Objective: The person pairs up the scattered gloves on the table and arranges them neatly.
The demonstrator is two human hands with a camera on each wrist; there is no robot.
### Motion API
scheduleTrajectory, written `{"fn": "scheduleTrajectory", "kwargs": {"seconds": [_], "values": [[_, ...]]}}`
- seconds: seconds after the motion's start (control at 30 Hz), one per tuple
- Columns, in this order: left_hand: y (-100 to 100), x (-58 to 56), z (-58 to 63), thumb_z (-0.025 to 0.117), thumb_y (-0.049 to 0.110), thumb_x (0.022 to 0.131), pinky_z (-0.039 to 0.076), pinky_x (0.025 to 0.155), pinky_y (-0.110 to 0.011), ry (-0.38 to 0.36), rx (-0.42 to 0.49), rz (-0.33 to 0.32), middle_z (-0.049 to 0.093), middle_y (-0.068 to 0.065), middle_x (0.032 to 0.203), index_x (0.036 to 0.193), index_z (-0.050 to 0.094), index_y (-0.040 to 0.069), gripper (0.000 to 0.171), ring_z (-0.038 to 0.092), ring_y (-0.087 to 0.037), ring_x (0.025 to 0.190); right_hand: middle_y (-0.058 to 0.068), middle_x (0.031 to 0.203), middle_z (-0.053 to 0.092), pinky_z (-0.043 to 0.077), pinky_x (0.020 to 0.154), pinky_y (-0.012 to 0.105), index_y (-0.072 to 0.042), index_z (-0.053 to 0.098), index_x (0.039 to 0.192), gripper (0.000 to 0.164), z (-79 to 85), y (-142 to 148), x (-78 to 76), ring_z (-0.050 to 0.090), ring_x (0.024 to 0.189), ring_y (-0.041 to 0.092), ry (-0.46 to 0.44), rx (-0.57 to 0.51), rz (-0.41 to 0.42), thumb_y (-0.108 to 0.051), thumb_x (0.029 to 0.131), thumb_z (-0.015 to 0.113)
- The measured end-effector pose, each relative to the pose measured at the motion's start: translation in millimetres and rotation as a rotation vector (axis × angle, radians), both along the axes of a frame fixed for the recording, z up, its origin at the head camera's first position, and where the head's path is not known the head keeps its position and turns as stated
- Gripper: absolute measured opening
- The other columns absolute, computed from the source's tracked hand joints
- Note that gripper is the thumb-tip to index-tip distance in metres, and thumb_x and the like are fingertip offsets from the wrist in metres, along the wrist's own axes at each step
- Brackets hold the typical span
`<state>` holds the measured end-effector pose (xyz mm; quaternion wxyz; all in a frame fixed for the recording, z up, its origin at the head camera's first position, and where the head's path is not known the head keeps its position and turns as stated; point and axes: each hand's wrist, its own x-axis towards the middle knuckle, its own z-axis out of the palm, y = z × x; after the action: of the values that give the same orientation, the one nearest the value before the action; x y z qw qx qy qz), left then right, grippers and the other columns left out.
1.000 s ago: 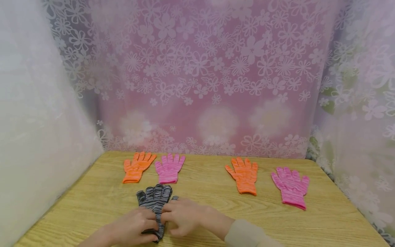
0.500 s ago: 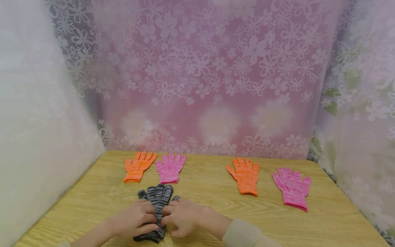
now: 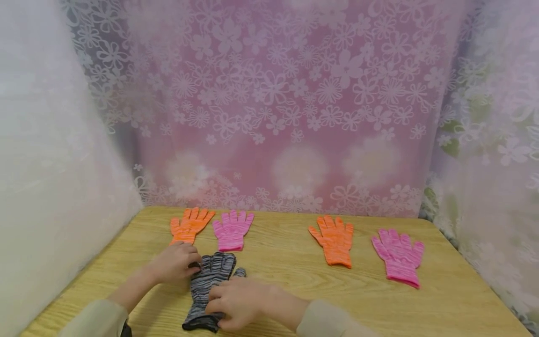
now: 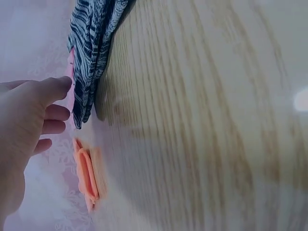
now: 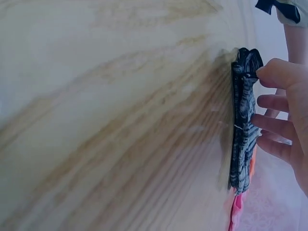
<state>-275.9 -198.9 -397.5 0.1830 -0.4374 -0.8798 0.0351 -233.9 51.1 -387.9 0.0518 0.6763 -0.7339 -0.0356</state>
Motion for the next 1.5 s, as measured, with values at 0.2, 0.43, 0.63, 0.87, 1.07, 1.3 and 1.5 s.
{"fn": "scheduleTrajectory", "kwargs": {"seconds": [0.2,0.43,0.63,0.87,1.07,1.3,1.5], "values": [[-3.4,-3.0,0.0,0.074,0.019,0.077,0.045,0.065,-0.032,-0.113,-0.03,0.093,0.057,0.005,0.075,0.086,0.069,0.016,0.011,0.054,-0.012,0.071,-0.009,0.111,0.057,0.039,0.079,0.013,-0.024,0.061,0.116,0.026,-1.6,-5.7,4.3,0.053,0.098,0.001,-0.002,-0.016,-0.016,-0.033,0.092,0.055],[-3.1,-5.5,-4.7,0.074,0.012,0.075,0.048,0.066,-0.031,-0.182,-0.059,0.129,0.062,0.001,0.078,0.089,0.07,0.013,0.015,0.059,-0.014,0.072,-0.015,0.097,0.059,0.04,0.073,0.011,-0.026,0.065,0.11,0.022,-10.9,-14.5,11.8,0.053,0.086,-0.002,0.047,-0.038,-0.04,-0.034,0.09,0.059],[-1.7,-4.6,-10.0,0.072,0.009,0.076,0.048,0.066,-0.032,-0.204,-0.058,0.139,0.059,0.003,0.077,0.087,0.069,0.012,0.013,0.058,-0.014,0.072,-0.017,0.087,0.057,0.039,0.062,0.01,-0.028,0.068,0.1,0.015,-17.8,-19.9,16.8,0.054,0.08,-0.003,0.144,-0.091,-0.041,-0.029,0.085,0.065],[1.5,-5.9,-3.8,0.067,0.001,0.079,0.047,0.064,-0.031,-0.15,-0.015,0.105,0.058,0.002,0.076,0.085,0.067,0.012,0.012,0.057,-0.015,0.069,-0.013,0.076,0.052,0.031,0.053,0.009,-0.024,0.067,0.086,0.007,-15.3,-24.6,15.8,0.051,0.068,0.0,0.162,-0.209,-0.024,-0.019,0.082,0.066],[4.7,-9.1,6.8,0.067,0.0,0.078,0.046,0.064,-0.032,-0.073,-0.004,0.091,0.057,0.001,0.075,0.084,0.066,0.011,0.013,0.056,-0.016,0.068,-0.01,0.074,0.051,0.031,0.051,0.01,-0.022,0.065,0.079,0.004,-14.7,-25.6,15.3,0.049,0.065,0.002,0.19,-0.258,0.009,-0.018,0.082,0.065],[8.5,-13.2,6.8,0.066,-0.001,0.078,0.047,0.062,-0.03,-0.104,-0.018,0.084,0.056,0.002,0.074,0.083,0.066,0.011,0.013,0.056,-0.015,0.067,-0.012,0.078,0.052,0.038,0.059,0.011,-0.023,0.068,0.088,0.006,-15.8,-26.9,16.9,0.051,0.074,0.0,0.202,-0.169,0.016,-0.025,0.087,0.062],[8.5,-17.0,-4.6,0.065,-0.001,0.08,0.046,0.059,-0.026,-0.158,-0.013,0.085,0.054,0.002,0.073,0.083,0.066,0.011,0.012,0.055,-0.013,0.063,-0.013,0.092,0.054,0.039,0.068,0.009,-0.023,0.066,0.103,0.021,-16.6,-25.3,15.9,0.049,0.084,-0.002,0.125,-0.062,0.027,-0.037,0.092,0.056]]}}
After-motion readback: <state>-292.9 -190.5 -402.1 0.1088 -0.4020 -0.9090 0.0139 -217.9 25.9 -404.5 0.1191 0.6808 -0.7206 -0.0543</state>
